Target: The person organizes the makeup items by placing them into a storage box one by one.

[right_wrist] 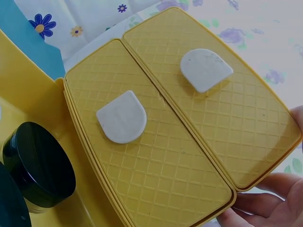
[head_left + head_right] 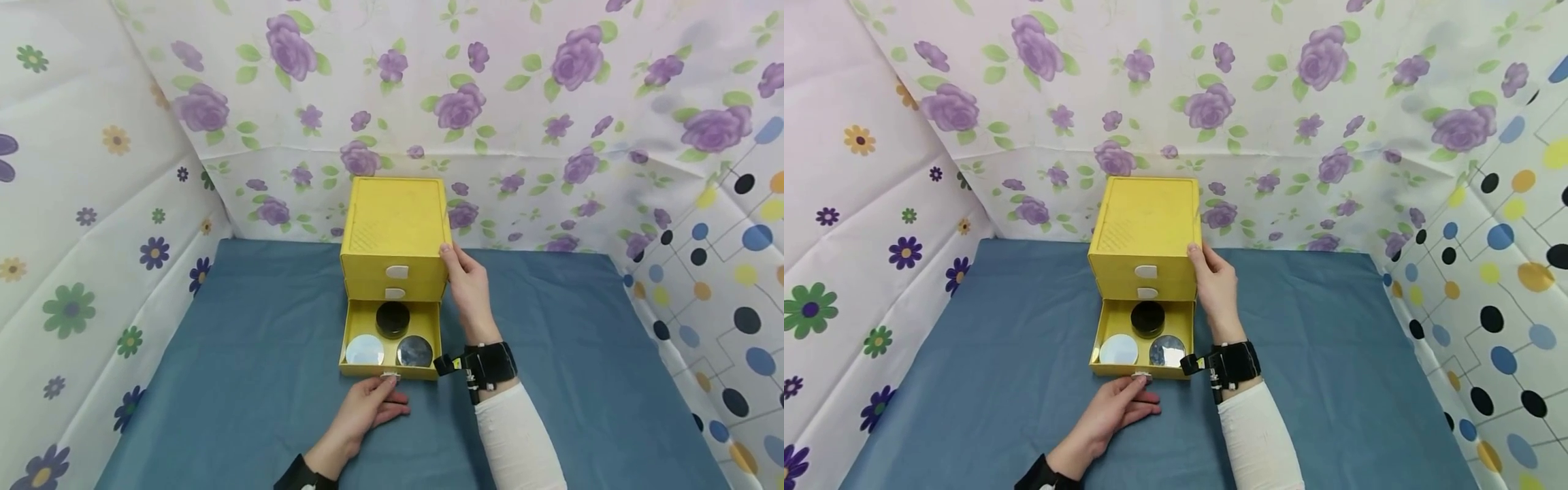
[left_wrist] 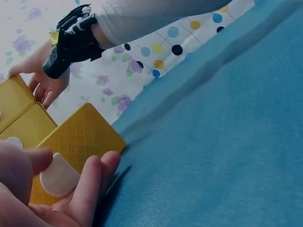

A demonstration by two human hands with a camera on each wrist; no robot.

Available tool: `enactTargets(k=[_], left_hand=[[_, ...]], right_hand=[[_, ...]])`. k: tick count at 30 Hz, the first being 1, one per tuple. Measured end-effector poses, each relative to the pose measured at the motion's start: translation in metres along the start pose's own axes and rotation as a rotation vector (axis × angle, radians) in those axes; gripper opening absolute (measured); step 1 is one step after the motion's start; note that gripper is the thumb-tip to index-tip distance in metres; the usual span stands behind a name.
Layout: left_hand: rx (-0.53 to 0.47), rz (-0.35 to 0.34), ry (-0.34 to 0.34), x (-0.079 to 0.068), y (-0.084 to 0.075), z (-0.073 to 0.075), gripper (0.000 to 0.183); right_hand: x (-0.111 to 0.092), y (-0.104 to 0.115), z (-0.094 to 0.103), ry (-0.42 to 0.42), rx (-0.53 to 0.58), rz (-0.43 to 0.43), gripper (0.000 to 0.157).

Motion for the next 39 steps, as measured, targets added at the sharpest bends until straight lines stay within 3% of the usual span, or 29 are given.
enactTargets(k=[8,20,26,29,34,37,39], left_hand=[[-0.027,0.012,-0.038,0.017,-0.008,-0.001,0.06],[-0.069,-0.009,-0.162,0.082,-0.042,0.006,0.049],[-0.093,-0.022,-0.202,0.103,-0.055,0.01,0.042],[-0.096,-0.021,-0.195,0.107,-0.053,0.008,0.043],[-0.006,-0.049,-0.151,0.105,-0.05,0.014,0.055],[0.118,-0.064,-0.078,0.096,-0.059,0.022,0.06],[0.234,-0.089,-0.033,0.084,-0.07,0.035,0.059]], right_hand=[[-0.002,-0.002,0.001,-0.001,-0.004,-0.01,0.077],[0.002,-0.001,0.002,-0.012,-0.023,-0.031,0.079],[0.004,-0.004,-0.001,-0.014,-0.023,-0.04,0.078],[0.004,-0.005,0.002,-0.017,-0.017,-0.041,0.078],[0.006,-0.006,0.004,-0.013,-0.001,-0.042,0.079],[0.008,-0.003,0.007,0.052,-0.037,-0.052,0.077],[0.01,-0.002,0.015,0.125,-0.121,-0.05,0.073]])
Point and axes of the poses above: each hand's wrist, its own x-axis towards the middle knuckle, its own z-axis out of the back of the hand, y = z × x, the point moved 7 cm from there along x, towards the middle knuckle, and after that the axes turned 7 degrees about -z, right-handed, at the moved point
